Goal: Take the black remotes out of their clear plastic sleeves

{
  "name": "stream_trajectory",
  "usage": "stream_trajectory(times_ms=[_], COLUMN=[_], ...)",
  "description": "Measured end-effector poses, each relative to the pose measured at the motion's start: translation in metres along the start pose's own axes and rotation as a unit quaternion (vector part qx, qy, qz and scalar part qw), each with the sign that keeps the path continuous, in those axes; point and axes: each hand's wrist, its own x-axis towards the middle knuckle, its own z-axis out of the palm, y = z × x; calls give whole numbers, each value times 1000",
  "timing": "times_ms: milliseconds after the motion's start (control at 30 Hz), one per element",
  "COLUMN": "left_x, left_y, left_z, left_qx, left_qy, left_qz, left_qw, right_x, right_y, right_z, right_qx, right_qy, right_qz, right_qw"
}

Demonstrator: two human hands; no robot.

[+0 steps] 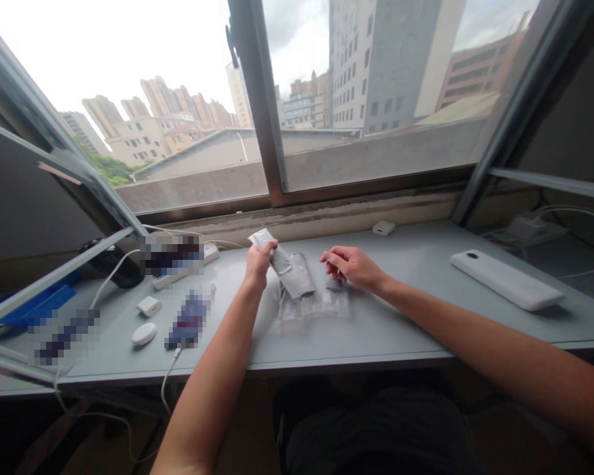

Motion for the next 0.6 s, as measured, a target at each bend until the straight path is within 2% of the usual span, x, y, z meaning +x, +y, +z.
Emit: stream_trajectory(times_ms=[100, 167, 267, 333, 433, 600], left_x=[1, 0, -4, -6, -8, -9], left_y=[-1, -2, -7, -11, -18, -27], left_z=[-6, -12, -17, -18, -15, -7], left_qx=[91, 178, 316, 384, 430, 475], left_qy=[-32, -30, 7, -4, -47, -54], left_qz=[-25, 0, 59, 63, 69, 121], left_qw=[995, 984, 947, 921, 899, 870], right_x=[-5, -8, -9, -8, -5, 3], right_y=[1, 2, 2, 2, 5, 22], right_z=[3, 5, 6, 5, 2, -2], right_qx=[-100, -156, -202, -220, -253, -313], right_qy=[-3, 2, 4, 14, 34, 13], right_qz=[-73, -112, -148, -152, -140, -159], right_qw=[992, 981, 968, 963, 957, 936])
